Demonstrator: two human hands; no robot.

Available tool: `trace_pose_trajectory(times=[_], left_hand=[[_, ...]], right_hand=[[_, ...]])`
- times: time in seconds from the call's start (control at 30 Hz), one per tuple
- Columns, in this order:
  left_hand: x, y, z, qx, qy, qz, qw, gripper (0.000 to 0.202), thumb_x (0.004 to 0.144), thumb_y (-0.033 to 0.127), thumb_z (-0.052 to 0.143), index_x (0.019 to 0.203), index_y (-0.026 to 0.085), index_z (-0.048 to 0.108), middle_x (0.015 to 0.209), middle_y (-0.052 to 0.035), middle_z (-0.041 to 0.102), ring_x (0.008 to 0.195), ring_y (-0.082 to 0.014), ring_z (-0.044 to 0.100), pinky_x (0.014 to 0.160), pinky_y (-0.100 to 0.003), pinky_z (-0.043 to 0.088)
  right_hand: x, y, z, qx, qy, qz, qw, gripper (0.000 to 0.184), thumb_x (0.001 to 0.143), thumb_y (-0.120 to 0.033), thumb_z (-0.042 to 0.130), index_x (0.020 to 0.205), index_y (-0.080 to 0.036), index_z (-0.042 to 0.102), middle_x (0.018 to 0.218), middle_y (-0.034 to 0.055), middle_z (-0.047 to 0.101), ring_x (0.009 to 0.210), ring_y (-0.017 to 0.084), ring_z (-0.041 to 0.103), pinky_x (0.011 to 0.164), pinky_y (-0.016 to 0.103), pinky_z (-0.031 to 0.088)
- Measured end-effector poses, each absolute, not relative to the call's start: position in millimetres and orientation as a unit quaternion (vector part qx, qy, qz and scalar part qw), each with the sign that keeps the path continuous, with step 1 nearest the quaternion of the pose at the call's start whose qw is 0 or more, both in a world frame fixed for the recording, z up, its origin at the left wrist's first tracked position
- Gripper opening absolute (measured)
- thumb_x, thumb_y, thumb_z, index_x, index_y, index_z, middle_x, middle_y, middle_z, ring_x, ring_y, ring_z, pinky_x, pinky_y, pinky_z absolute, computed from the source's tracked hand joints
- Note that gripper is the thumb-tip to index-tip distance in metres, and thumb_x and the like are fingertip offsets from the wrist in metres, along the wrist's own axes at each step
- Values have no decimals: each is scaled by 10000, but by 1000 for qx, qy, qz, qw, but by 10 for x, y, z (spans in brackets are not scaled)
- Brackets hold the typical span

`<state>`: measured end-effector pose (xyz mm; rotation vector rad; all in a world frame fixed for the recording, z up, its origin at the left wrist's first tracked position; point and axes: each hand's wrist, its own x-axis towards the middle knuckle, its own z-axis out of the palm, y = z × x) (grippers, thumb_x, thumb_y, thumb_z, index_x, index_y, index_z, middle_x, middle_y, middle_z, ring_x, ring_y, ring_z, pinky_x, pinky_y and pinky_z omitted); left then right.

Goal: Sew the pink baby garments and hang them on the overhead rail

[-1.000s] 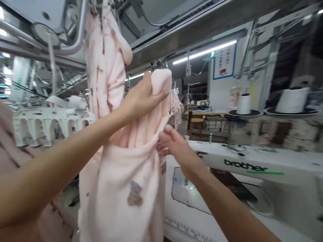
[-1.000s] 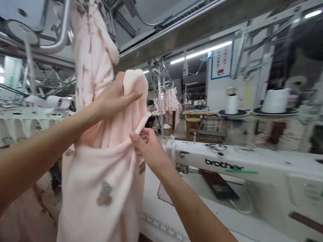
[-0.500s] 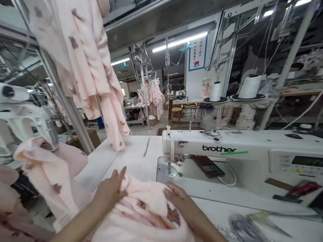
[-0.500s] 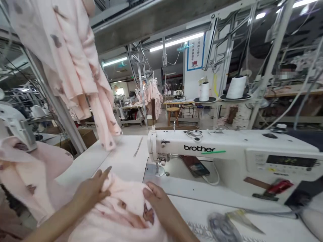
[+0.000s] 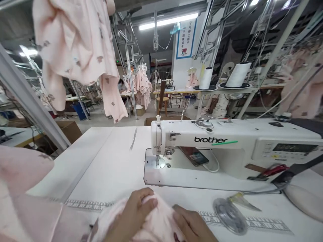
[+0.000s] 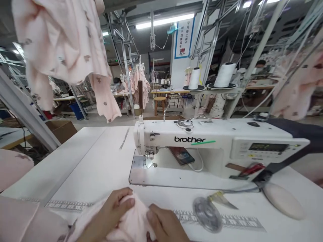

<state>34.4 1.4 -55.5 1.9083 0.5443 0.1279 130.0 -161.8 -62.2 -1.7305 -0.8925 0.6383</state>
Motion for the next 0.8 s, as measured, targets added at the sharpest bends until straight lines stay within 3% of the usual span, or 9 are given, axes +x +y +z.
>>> trace_pose_trajectory(times=[0.1, 0.2, 0.4, 0.5, 0.6, 0.7, 0.8], left_hand=[[237, -134, -565, 823, 180, 103, 529, 260, 803, 388, 462, 861, 175, 600, 852, -27, 607, 813, -164, 538, 706, -229, 422], [250, -196, -417, 851, 144, 120, 491, 231, 843, 313, 410, 804, 184, 598, 810, -21, 607, 767, -150, 544, 702, -231, 405], [276, -184, -302, 855, 225, 114, 452, 88, 746, 190, 505, 736, 187, 592, 719, 9, 598, 696, -142, 543, 604, -213, 379], [238, -189, -292, 878, 162, 106, 438, 141, 766, 165, 487, 772, 197, 624, 754, 2, 583, 694, -128, 534, 611, -209, 372], [204, -174, -277, 891, 104, 125, 424, 137, 787, 166, 485, 801, 193, 619, 758, -7, 560, 666, -118, 514, 633, -213, 383], [167, -148, -285, 884, 84, 159, 431, 147, 814, 180, 461, 816, 197, 607, 842, -28, 556, 718, -124, 522, 663, -215, 404], [134, -139, -321, 870, 82, 175, 453, 175, 818, 167, 423, 818, 203, 594, 984, -45, 561, 819, -135, 544, 719, -222, 419]], right_hand=[[1361, -1611, -450, -755, -413, 160, 483, 334, 885, -431, 371, 824, -209, 613, 844, 44, 571, 804, 194, 539, 699, 276, 417], [1371, -1478, -307, -705, -452, 189, 513, 244, 853, -277, 445, 1057, -243, 575, 1021, 43, 562, 943, 181, 519, 822, 283, 397], [1328, -1369, -324, -703, -401, 261, 526, 98, 750, -171, 548, 784, -204, 634, 763, -12, 619, 734, 142, 548, 666, 240, 394], [1433, -1358, -349, -663, -374, 336, 554, 97, 746, -226, 554, 664, -175, 566, 560, -42, 532, 543, 106, 488, 515, 209, 352], [1527, -1292, -386, -578, -341, 462, 579, 164, 703, -307, 608, 677, -174, 516, 478, -69, 466, 415, 80, 414, 406, 178, 290], [1497, -1212, -452, -499, -269, 559, 606, 212, 628, -292, 671, 642, -152, 513, 463, -77, 430, 395, 50, 361, 396, 155, 250], [1388, -1178, -513, -411, -210, 618, 636, 186, 566, -212, 687, 628, -122, 536, 522, -58, 464, 459, 43, 410, 484, 155, 312]])
